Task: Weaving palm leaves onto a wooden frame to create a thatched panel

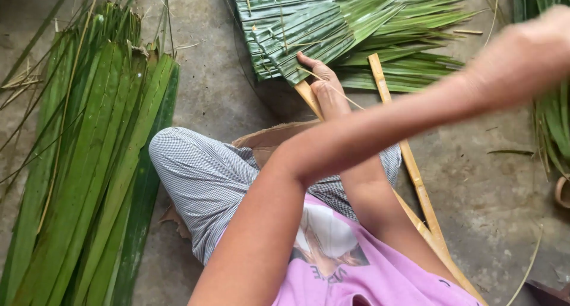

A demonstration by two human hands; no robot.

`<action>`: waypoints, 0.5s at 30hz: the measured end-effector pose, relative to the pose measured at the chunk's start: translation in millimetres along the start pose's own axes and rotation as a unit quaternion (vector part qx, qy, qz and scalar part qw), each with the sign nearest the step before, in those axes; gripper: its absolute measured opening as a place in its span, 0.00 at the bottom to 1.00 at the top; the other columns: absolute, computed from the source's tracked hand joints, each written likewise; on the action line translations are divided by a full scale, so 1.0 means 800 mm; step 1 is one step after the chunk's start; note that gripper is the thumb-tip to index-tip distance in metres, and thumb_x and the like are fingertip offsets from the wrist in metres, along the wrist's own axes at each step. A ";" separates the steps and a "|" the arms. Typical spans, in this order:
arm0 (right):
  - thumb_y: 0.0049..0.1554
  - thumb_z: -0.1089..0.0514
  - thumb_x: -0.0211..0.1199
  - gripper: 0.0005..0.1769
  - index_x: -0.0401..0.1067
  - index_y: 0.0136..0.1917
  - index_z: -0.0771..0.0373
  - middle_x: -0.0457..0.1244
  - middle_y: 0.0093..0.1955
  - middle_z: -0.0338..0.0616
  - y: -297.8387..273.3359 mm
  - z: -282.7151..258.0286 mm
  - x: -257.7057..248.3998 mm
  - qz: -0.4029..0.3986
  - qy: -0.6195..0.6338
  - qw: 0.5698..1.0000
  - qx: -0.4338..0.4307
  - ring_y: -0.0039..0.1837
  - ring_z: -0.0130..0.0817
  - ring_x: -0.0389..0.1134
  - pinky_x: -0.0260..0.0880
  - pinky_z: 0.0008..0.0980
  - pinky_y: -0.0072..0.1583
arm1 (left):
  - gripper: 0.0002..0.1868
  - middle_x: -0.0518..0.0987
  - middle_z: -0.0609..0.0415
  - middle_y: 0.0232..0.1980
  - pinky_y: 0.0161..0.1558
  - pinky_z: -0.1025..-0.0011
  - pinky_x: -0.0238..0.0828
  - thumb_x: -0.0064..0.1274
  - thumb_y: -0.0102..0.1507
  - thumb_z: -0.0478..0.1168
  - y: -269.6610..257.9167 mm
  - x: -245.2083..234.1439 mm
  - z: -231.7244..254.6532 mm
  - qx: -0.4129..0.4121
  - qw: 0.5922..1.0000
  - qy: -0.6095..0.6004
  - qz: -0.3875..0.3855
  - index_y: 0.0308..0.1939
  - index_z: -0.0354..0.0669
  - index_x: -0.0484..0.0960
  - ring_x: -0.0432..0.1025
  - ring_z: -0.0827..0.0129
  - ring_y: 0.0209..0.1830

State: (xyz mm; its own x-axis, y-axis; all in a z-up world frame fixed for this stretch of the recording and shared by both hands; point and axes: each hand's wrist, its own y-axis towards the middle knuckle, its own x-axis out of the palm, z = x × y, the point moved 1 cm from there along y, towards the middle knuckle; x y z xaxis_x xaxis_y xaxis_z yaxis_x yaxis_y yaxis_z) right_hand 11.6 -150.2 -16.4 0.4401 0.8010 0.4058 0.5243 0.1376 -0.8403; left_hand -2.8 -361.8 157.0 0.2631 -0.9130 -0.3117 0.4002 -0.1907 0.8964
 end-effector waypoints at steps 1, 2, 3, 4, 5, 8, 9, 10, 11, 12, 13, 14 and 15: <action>0.50 0.62 0.75 0.12 0.76 0.43 0.72 0.71 0.41 0.50 -0.012 0.006 0.004 -0.002 0.024 1.000 -0.016 0.35 0.39 0.71 0.76 0.31 0.41 | 0.20 0.79 0.58 0.53 0.53 0.73 0.85 0.55 0.57 0.42 -0.005 -0.009 -0.039 -0.088 0.996 0.015 -0.028 0.52 0.52 0.69 0.80 0.72 0.49; 0.52 0.65 0.73 0.10 0.75 0.44 0.73 0.71 0.42 0.53 -0.024 0.006 0.012 -0.008 0.047 0.998 -0.036 0.35 0.40 0.72 0.76 0.33 0.40 | 0.30 0.82 0.69 0.68 0.67 0.79 0.92 0.55 0.68 0.44 -0.007 -0.018 -0.080 -0.171 0.983 0.030 -0.053 0.72 0.58 0.62 0.90 0.81 0.61; 0.52 0.65 0.73 0.10 0.75 0.44 0.73 0.71 0.42 0.53 0.007 0.003 0.002 -0.011 0.048 0.998 -0.037 0.35 0.40 0.72 0.76 0.33 0.40 | 0.30 0.82 0.69 0.68 0.67 0.79 0.92 0.55 0.68 0.44 -0.027 -0.027 -0.115 -0.168 0.984 0.031 -0.054 0.72 0.58 0.62 0.90 0.81 0.61; 0.53 0.61 0.73 0.12 0.74 0.45 0.71 0.71 0.42 0.51 0.037 0.002 -0.010 -0.058 0.016 0.998 -0.003 0.37 0.40 0.72 0.77 0.35 0.45 | 0.16 0.85 0.59 0.53 0.52 0.72 0.87 0.49 0.62 0.38 -0.049 -0.036 -0.149 -0.246 0.966 -0.076 -0.013 0.55 0.48 0.73 0.86 0.72 0.46; 0.53 0.57 0.73 0.14 0.73 0.47 0.68 0.71 0.43 0.49 0.068 0.000 -0.022 -0.105 -0.016 0.994 0.032 0.40 0.40 0.73 0.78 0.38 0.50 | 0.13 0.87 0.48 0.39 0.37 0.64 0.82 0.43 0.57 0.32 -0.071 -0.044 -0.184 -0.320 0.930 -0.181 0.027 0.38 0.38 0.83 0.81 0.62 0.32; 0.52 0.59 0.74 0.14 0.74 0.47 0.69 0.71 0.43 0.51 0.041 0.015 -0.031 -0.095 -0.006 0.995 0.017 0.41 0.43 0.73 0.78 0.41 0.50 | 0.21 0.79 0.43 0.56 0.60 0.57 0.77 0.52 0.59 0.34 -0.201 -0.002 -0.297 -0.245 0.969 0.029 -0.021 0.57 0.41 0.72 0.76 0.51 0.55; 0.52 0.60 0.74 0.14 0.74 0.47 0.70 0.71 0.43 0.52 0.041 0.012 -0.030 -0.090 -0.003 0.996 0.011 0.42 0.44 0.73 0.78 0.42 0.51 | 0.21 0.79 0.43 0.56 0.60 0.57 0.77 0.52 0.59 0.34 -0.207 -0.029 -0.297 -0.246 0.969 0.027 -0.023 0.57 0.41 0.72 0.76 0.51 0.55; 0.51 0.61 0.74 0.14 0.74 0.47 0.71 0.71 0.44 0.53 0.041 0.010 -0.028 -0.086 0.000 0.996 0.005 0.42 0.45 0.74 0.78 0.44 0.51 | 0.08 0.78 0.48 0.43 0.44 0.60 0.76 0.52 0.61 0.37 -0.214 -0.056 -0.298 -0.266 0.959 0.079 -0.064 0.43 0.41 0.73 0.74 0.58 0.40; 0.51 0.62 0.74 0.14 0.74 0.46 0.71 0.71 0.44 0.53 0.039 0.008 -0.024 -0.082 0.003 0.997 -0.001 0.43 0.47 0.74 0.78 0.45 0.52 | 0.08 0.76 0.52 0.31 0.29 0.64 0.75 0.52 0.62 0.39 -0.220 -0.083 -0.299 -0.283 0.944 0.130 -0.105 0.29 0.42 0.74 0.71 0.65 0.24; 0.50 0.63 0.74 0.14 0.74 0.46 0.72 0.71 0.44 0.54 0.040 0.004 -0.024 -0.079 0.007 0.997 -0.009 0.44 0.48 0.74 0.78 0.47 0.52 | 0.08 0.76 0.52 0.31 0.29 0.64 0.75 0.52 0.62 0.39 -0.213 -0.101 -0.296 -0.282 0.945 0.128 -0.106 0.29 0.42 0.74 0.71 0.65 0.24; 0.50 0.63 0.75 0.14 0.74 0.46 0.73 0.71 0.44 0.55 0.040 -0.001 -0.022 -0.075 0.010 0.997 -0.017 0.44 0.50 0.74 0.77 0.49 0.53 | 0.13 0.74 0.48 0.32 0.30 0.63 0.74 0.42 0.64 0.40 -0.207 -0.120 -0.295 -0.357 0.921 0.102 -0.114 0.25 0.42 0.72 0.69 0.63 0.26; 0.49 0.64 0.75 0.14 0.74 0.46 0.73 0.71 0.44 0.56 0.039 -0.005 -0.022 -0.071 0.014 0.997 -0.025 0.45 0.51 0.74 0.77 0.50 0.53 | 0.20 0.72 0.45 0.34 0.32 0.63 0.73 0.32 0.66 0.41 -0.202 -0.138 -0.292 -0.430 0.891 0.075 -0.123 0.21 0.41 0.69 0.67 0.61 0.29; 0.49 0.65 0.75 0.15 0.74 0.46 0.74 0.71 0.44 0.57 0.042 -0.009 -0.021 -0.067 0.018 0.997 -0.032 0.46 0.52 0.74 0.77 0.52 0.54 | 0.20 0.72 0.45 0.34 0.32 0.63 0.73 0.32 0.66 0.41 -0.200 -0.141 -0.305 -0.430 0.891 0.073 -0.125 0.21 0.41 0.69 0.67 0.61 0.29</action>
State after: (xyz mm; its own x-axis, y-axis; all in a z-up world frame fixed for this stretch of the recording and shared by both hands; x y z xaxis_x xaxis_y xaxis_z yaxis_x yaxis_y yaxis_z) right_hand 27.4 -163.1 -49.1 0.3891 0.7561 0.5262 0.6250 0.2030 -0.7538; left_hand 117.4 -140.2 -27.7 0.1573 -0.8123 -0.5616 0.9706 0.0223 0.2396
